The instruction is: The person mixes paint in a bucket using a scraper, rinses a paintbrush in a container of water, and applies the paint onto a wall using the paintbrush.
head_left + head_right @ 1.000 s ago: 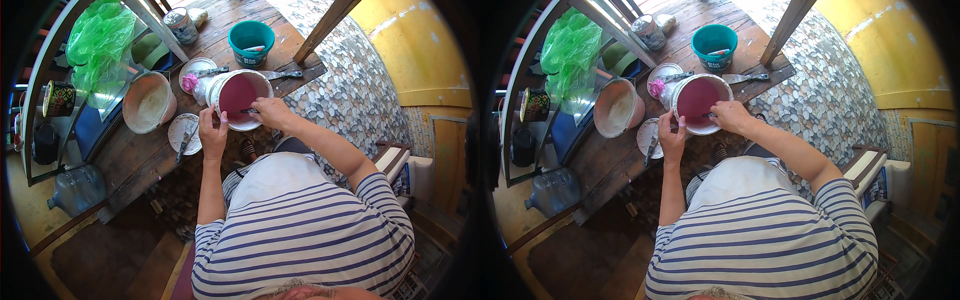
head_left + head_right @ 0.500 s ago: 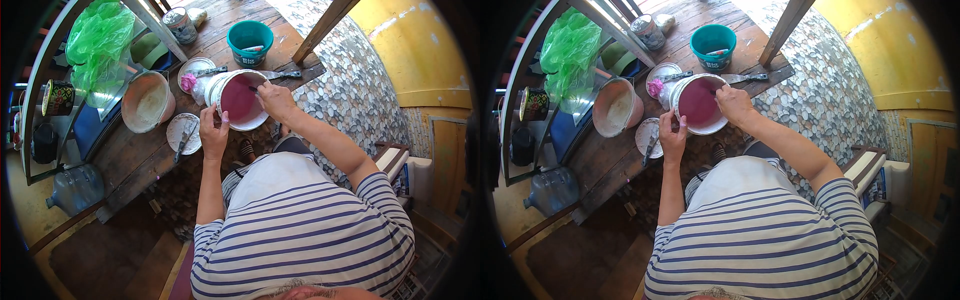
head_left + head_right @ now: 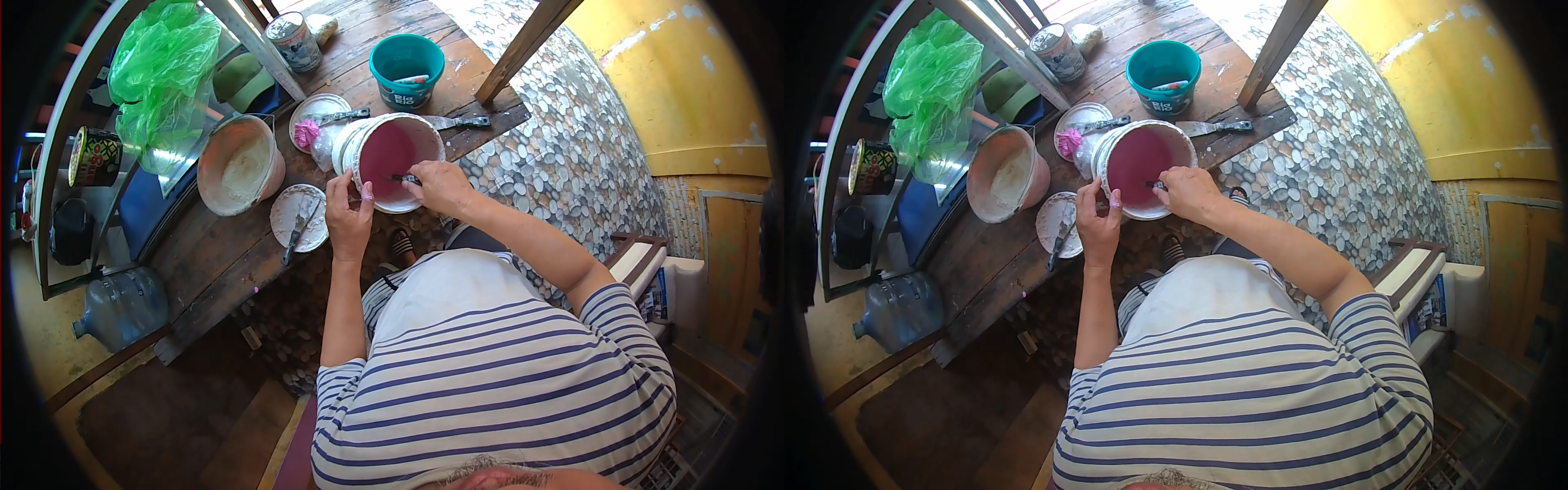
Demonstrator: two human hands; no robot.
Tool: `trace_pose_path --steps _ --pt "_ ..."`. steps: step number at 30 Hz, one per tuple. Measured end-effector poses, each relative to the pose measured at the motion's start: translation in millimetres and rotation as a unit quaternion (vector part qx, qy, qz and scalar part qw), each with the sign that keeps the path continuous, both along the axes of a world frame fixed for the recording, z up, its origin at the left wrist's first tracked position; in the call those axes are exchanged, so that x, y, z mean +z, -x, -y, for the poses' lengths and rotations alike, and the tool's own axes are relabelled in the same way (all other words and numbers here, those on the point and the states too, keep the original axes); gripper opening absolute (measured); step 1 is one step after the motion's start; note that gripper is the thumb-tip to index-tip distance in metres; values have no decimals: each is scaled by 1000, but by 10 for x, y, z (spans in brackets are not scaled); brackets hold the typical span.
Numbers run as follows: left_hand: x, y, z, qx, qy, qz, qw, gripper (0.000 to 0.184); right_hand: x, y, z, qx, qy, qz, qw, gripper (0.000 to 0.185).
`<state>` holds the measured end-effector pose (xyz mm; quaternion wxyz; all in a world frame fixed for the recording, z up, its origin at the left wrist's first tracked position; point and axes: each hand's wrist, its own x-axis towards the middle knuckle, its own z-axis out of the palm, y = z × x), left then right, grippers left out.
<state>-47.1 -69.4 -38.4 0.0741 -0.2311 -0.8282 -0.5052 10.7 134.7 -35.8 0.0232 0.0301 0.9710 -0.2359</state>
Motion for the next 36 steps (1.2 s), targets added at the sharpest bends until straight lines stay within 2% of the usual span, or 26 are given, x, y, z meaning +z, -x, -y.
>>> trace_pose_path --steps 2,8,13,20,22,23,25,27,29,31,33,35,36 --pt "-10 4 16 -1 -4 0 1000 38 26 48 -40 -4 2 -31 1000 30" --pt "-70 53 64 -1 -3 9 1000 36 6 211 -54 -21 -99 -84 991 21" --pt "-68 81 49 2 2 -10 1000 36 -70 28 96 82 -82 -68 991 15" --pt "-30 100 52 -5 3 -7 1000 36 26 294 36 1 -114 -114 987 13" --pt "-26 112 57 -8 8 -10 1000 35 -76 342 58 58 -146 -135 978 9" --pt "-22 121 58 -8 9 -11 1000 35 -70 318 77 57 -145 -135 978 9" --pt "-23 122 63 -4 9 -10 1000 36 -62 206 134 133 -133 -133 973 8" --pt "-31 129 82 -1 6 9 1000 36 -30 195 125 138 -119 -131 974 8" --pt "-32 127 91 -3 2 28 1000 36 1 239 80 84 -131 -138 978 8" --pt "-19 115 91 -4 -9 43 999 36 9 375 45 76 -140 -152 975 9" --pt "-15 120 79 -6 -1 21 1000 36 10 410 65 69 -149 -166 972 10" --pt "-4 136 67 -6 6 -1 1000 36 9 376 123 142 -169 -170 960 12" --pt "5 136 59 -5 9 -4 1000 36 -19 331 136 144 -170 -169 960 12"
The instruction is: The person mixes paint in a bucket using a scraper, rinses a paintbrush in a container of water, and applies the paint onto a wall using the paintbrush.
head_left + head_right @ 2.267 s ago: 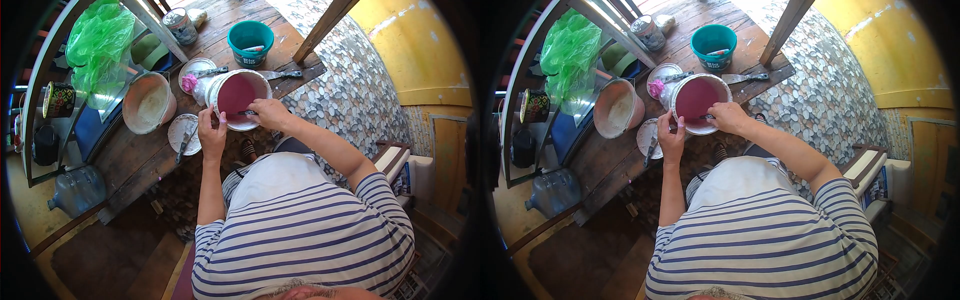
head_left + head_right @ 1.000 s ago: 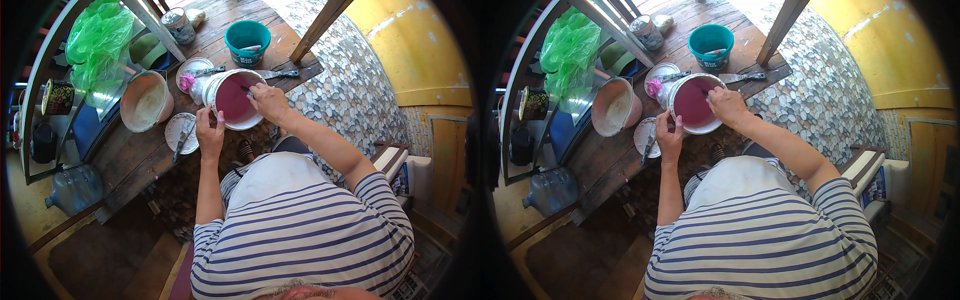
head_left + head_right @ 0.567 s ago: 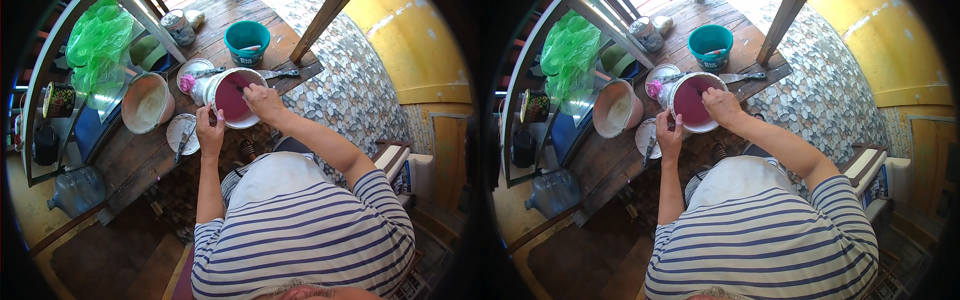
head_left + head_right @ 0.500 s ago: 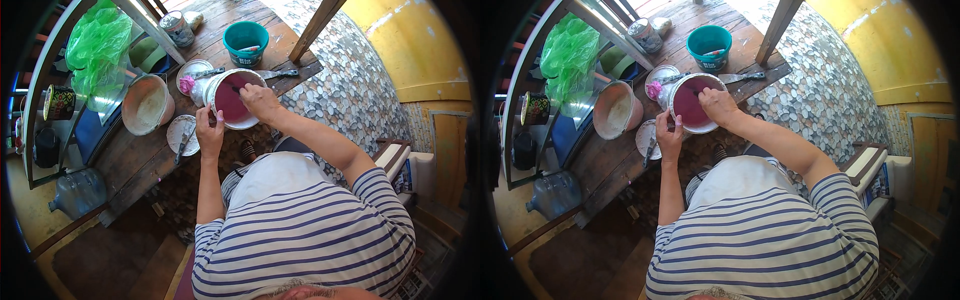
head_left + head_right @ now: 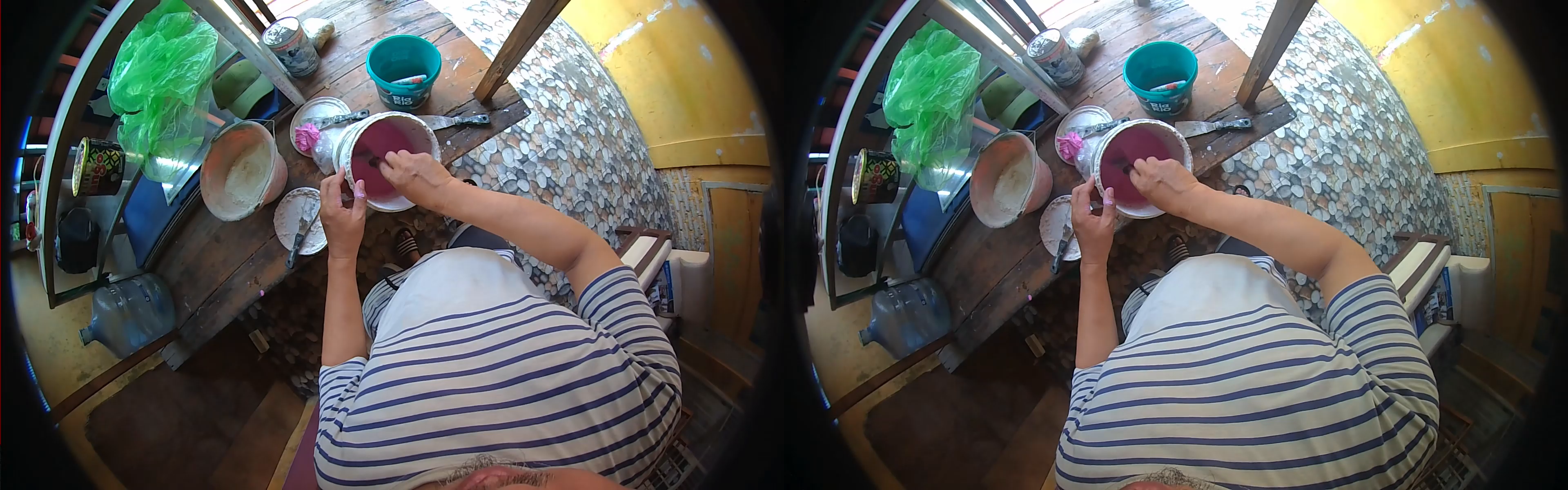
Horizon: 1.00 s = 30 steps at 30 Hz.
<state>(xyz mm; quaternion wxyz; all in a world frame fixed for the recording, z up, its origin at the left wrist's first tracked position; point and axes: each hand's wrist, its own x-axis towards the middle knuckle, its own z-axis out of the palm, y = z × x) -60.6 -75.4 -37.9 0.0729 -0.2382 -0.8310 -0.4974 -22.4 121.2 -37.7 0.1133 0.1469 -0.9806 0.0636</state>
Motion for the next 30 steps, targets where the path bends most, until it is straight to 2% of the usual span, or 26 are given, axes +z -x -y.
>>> trace_pose_path --steps 3,7,9,11,15,21,26,30 --pt "-2 7 1 5 4 2 1000 36 -8 -108 -42 52 -1 31 998 14" --pt "-18 -2 4 4 -9 38 999 35 108 20 -172 11 -14 -3 1000 13" --pt "-15 -1 -21 1 -4 15 1000 35 98 82 -201 -3 -17 -14 1000 13" --pt "-20 15 -20 2 3 -10 1000 36 37 99 -197 3 -48 9 999 13" --pt "-47 20 0 7 -4 13 1000 36 -23 -114 -218 30 -36 22 999 14" --pt "-58 7 -22 5 4 2 1000 36 3 72 -296 -15 -18 1 1000 14" --pt "-31 -1 -1 12 8 10 1000 36 -22 -163 -302 -21 -19 75 997 11" --pt "-36 -22 -11 6 -8 28 1000 36 19 -77 -326 -42 -2 63 997 10"
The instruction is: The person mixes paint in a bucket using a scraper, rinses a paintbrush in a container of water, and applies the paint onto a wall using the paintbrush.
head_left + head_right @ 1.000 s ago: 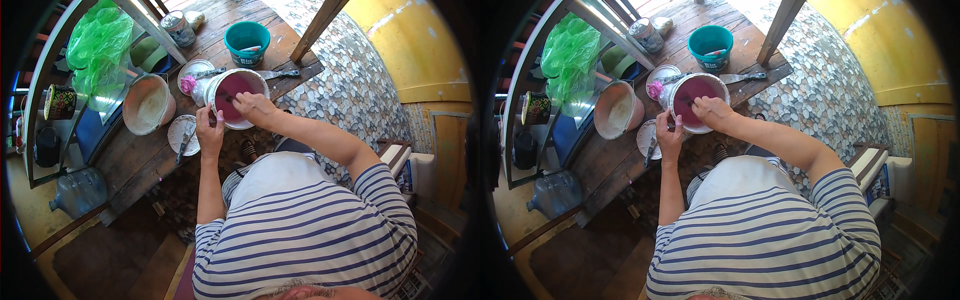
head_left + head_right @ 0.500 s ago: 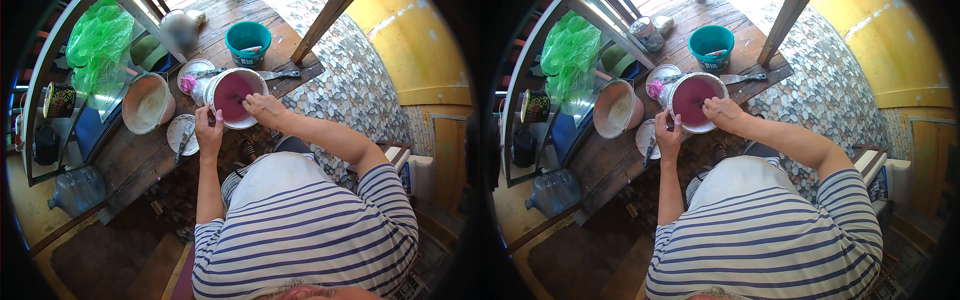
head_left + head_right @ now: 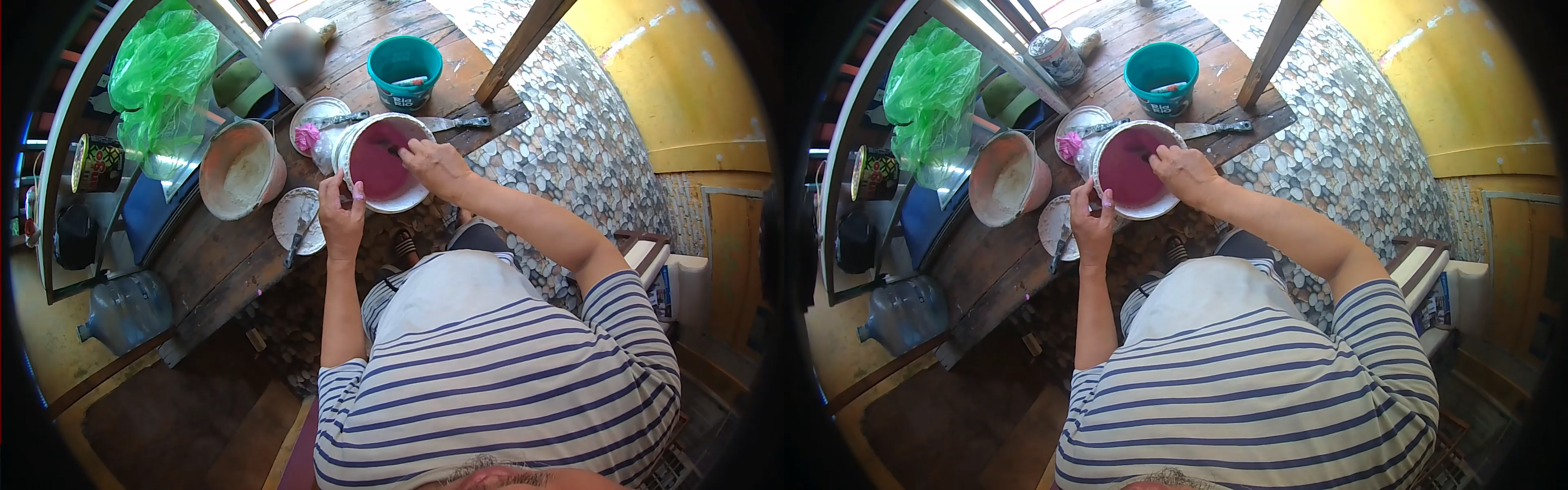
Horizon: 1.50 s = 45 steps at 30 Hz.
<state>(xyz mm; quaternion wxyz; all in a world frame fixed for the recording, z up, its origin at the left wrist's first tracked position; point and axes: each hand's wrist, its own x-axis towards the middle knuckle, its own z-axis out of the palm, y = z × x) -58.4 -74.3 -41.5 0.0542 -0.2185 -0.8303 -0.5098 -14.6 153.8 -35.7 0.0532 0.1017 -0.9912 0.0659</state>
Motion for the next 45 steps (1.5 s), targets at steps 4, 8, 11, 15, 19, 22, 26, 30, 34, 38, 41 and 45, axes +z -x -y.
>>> trace_pose_path --steps 4,8,11,15,19,22,26,30,34,38,41,45 --pt "38 -7 -7 -2 13 -22 1000 37 -108 99 32 -45 22 -26 998 8" --pt "-1 -1 4 2 14 -36 999 37 20 -75 87 -47 77 38 995 14" --pt "5 -15 14 1 7 -2 1000 38 172 -36 140 -106 81 55 990 21" --pt "-2 -1 22 1 4 -22 1000 37 23 -23 126 -134 74 65 986 23" --pt "-54 8 36 -2 0 -14 1000 37 -1 -109 183 -151 133 112 973 32" --pt "19 -8 13 4 9 -10 1000 37 25 -131 241 -177 175 153 956 35" --pt "6 -5 8 5 6 -22 1000 36 89 -145 280 -156 242 176 941 35" --pt "59 -10 6 -10 17 -40 999 37 60 -109 299 -133 261 155 944 36" --pt "47 -12 13 -4 13 -50 999 38 99 -48 326 -126 295 88 943 37" --pt "51 -6 16 -4 12 -50 999 38 27 -28 341 -105 300 123 940 36" --pt "61 -18 8 -9 13 -40 999 38 30 -60 301 -106 246 152 951 36" --pt "101 -24 -3 -4 12 -28 1000 37 156 -87 187 -101 170 191 962 33"
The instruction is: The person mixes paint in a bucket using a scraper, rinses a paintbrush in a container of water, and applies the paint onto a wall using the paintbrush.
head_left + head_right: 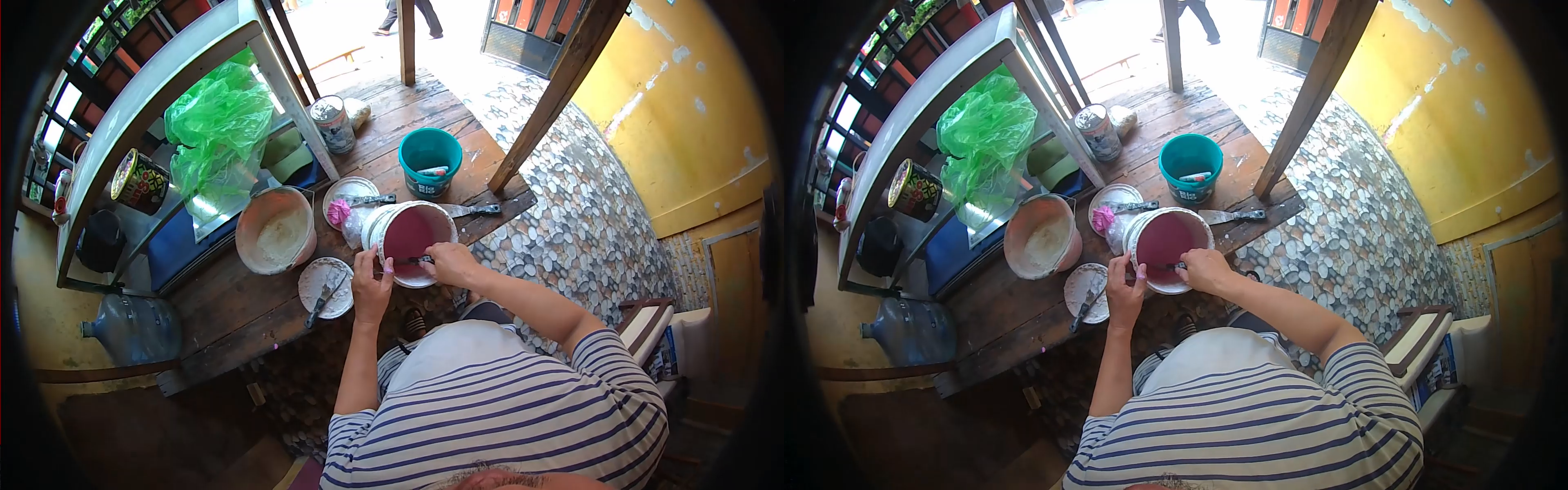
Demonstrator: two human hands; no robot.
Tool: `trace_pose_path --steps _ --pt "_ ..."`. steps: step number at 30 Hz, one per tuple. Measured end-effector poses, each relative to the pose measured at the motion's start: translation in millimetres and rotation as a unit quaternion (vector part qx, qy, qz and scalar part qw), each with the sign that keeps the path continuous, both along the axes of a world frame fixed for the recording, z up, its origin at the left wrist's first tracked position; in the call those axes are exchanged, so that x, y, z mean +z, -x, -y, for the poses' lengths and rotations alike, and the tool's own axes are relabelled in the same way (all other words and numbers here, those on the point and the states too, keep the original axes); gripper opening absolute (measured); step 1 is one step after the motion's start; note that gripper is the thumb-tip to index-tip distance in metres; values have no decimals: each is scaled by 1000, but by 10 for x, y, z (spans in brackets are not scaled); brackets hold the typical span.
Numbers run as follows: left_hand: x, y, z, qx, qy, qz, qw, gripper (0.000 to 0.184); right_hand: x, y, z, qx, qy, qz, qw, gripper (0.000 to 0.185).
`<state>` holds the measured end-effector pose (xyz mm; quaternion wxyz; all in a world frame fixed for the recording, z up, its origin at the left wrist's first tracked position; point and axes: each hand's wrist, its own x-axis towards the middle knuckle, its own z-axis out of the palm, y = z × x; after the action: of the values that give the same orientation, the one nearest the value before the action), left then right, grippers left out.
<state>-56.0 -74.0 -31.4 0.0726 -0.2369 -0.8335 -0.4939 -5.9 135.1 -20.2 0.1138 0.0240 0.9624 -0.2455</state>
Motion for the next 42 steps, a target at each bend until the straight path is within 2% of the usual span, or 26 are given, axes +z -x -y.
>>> trace_pose_path --steps 4,9,14,18,24,30,32,33,37,42 --pt "-36 24 18 7 -3 -17 1000 38 -81 -31 -109 -3 -34 -34 999 31" --pt "-27 5 14 2 0 20 1000 38 -57 -17 -107 7 -84 -80 993 28" --pt "-8 -20 -8 -5 3 5 1000 38 -44 67 -53 -49 -124 -125 983 25" --pt "-23 -32 0 -1 6 12 1000 39 -46 3 0 -26 -131 -78 988 27" --pt "-28 -42 -4 2 5 14 1000 39 -27 -91 132 17 -65 -65 996 32" --pt "-16 -42 0 0 14 18 1000 38 -47 -58 174 -21 44 -125 991 32" --pt "-19 -39 2 -4 0 4 1000 38 -98 -58 163 2 39 -129 991 32" --pt "0 -37 -2 -3 1 -7 1000 37 -107 -53 143 9 11 -95 995 31" --pt "-26 -35 4 -7 10 16 1000 37 -197 -103 40 9 -26 -75 997 29" --pt "-25 -29 0 -9 13 26 1000 37 -139 -136 -57 -9 -99 -101 990 25"
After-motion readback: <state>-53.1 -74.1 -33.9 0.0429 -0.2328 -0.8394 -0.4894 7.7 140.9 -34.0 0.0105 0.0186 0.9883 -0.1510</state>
